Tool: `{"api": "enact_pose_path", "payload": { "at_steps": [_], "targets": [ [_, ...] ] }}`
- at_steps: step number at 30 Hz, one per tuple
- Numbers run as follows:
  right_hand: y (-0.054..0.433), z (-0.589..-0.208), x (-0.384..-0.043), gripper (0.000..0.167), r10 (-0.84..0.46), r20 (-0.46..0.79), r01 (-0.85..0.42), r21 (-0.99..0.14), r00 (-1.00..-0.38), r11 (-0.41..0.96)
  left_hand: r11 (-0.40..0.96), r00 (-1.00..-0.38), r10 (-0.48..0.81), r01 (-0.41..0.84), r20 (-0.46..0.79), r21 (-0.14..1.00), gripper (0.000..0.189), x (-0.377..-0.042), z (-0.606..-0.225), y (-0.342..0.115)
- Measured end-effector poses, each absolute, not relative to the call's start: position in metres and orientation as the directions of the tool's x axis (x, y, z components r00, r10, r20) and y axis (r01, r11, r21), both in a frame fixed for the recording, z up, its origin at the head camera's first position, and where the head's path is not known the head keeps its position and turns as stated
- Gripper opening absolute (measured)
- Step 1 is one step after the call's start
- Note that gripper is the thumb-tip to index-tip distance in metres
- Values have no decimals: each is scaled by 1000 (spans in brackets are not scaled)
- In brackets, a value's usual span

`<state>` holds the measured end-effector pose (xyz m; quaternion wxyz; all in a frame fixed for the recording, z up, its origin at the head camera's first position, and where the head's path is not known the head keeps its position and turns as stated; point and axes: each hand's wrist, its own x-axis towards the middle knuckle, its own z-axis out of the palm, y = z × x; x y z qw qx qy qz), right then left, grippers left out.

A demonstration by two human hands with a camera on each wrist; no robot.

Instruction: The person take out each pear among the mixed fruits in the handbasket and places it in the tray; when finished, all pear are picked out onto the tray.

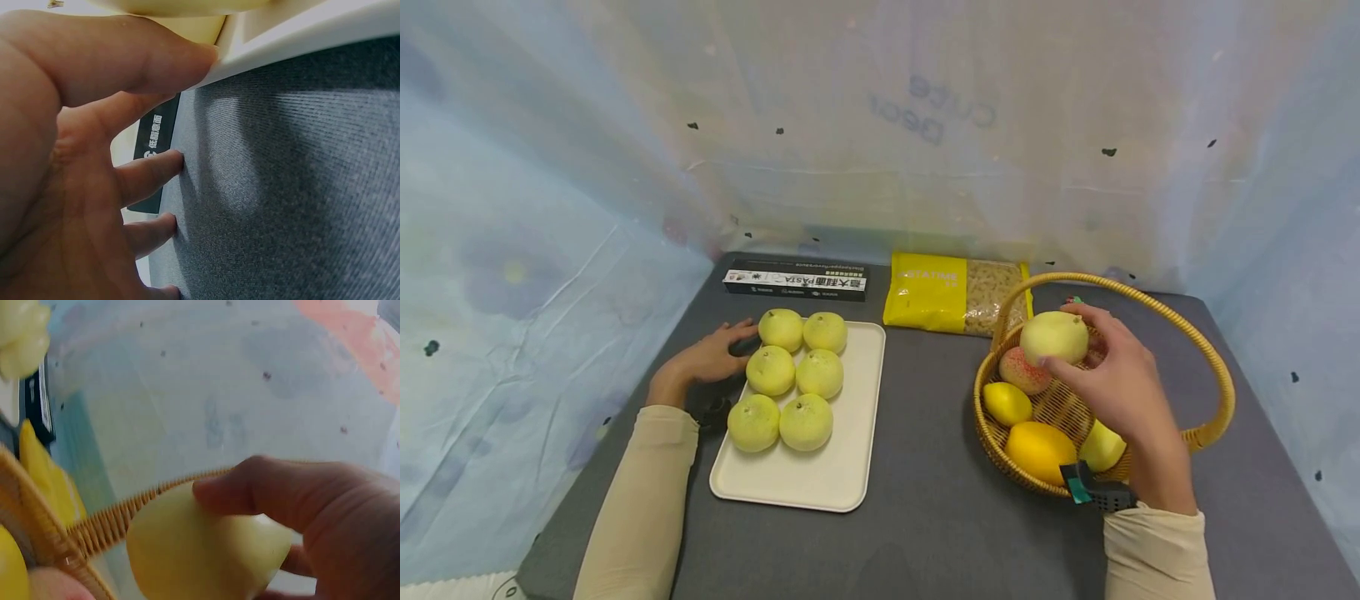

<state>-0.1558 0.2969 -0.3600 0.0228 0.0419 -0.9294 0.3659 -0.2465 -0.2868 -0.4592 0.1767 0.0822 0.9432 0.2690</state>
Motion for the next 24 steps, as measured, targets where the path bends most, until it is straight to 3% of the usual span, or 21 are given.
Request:
{"api": "enact_pose_path", "payload": {
  "at_steps": [6, 12, 24],
  "targets": [
    [264, -359, -131, 75, -209, 227, -307, -770, -951, 560, 846, -922, 248, 56, -297, 531, 73, -249, -459, -287],
    [228, -370, -122, 75, -338, 287, -421, -789, -896, 447, 847, -921, 245, 53, -301, 529, 74, -248, -459, -286],
    [154, -416, -121, 71, -599, 225, -440, -865, -768, 240, 841, -923, 246, 51, -296, 539, 74, -248, -460, -287]
  ]
}}
